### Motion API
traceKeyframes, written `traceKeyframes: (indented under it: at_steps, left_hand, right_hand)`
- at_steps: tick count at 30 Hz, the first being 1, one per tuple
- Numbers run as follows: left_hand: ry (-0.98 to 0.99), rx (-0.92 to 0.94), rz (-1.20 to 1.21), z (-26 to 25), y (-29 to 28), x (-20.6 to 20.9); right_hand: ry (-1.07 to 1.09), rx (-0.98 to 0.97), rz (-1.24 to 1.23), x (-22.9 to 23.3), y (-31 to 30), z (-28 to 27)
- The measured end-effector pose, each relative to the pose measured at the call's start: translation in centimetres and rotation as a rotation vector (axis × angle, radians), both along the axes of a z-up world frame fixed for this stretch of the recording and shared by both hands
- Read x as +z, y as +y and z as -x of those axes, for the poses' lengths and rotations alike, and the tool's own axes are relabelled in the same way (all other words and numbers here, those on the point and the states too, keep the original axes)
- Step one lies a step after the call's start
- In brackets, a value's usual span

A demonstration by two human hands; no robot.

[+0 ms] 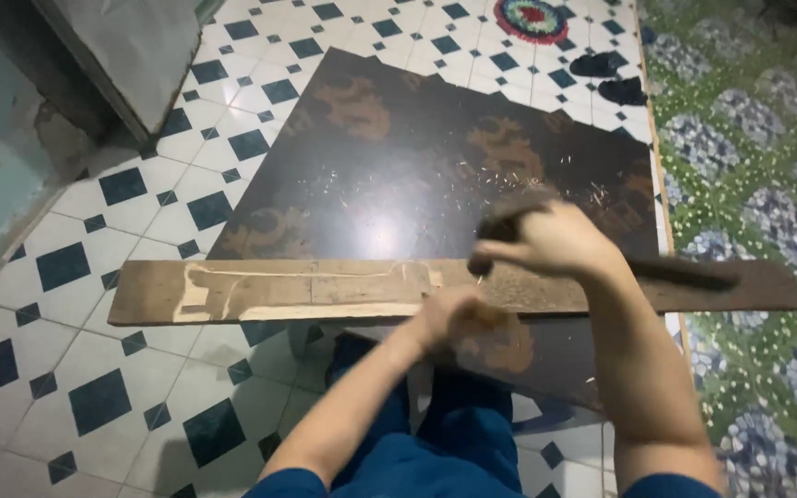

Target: A person uses a hammer and a chisel to carve a design into a wooden plank.

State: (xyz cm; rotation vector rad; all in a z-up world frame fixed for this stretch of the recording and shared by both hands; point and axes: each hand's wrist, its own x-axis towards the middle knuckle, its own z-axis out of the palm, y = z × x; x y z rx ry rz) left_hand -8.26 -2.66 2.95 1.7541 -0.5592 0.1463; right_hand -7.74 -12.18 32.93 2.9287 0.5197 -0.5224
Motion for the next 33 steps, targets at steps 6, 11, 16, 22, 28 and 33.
traceKeyframes:
  at_steps: [6, 11, 16, 22, 28, 33]
  left_hand:
    - [-0.016, -0.066, 0.365, -1.5, 0.9, 1.9]
    - [0.26, 0.439, 0.497, -6.6, 3.7, -0.9]
    - [0.196, 0.358, 0.664, -5.7, 3.0, -2.7]
    - [0.063, 0.394, 0.666, -4.7, 3.4, -2.7]
    - [0.024, 0.426, 0.708, -4.1, 3.3, -2.0]
    - [0.016, 0.486, 0.686, -3.7, 3.1, -3.1]
  right_hand:
    - [0.013, -0.249, -0.564, -5.4, -9.0, 1.8]
    - [-0.166, -0.06, -1.095, -11.0, -12.2, 2.0]
    - [-0.163, -0.032, -1.259, -10.5, -10.2, 4.6]
    - [-0.162, -0.086, -1.322, -12.1, -11.2, 4.2]
    - [-0.096, -0.119, -1.224, -12.1, -9.9, 2.5]
    - [-0.089, -0.014, -1.132, -8.9, -6.0, 1.2]
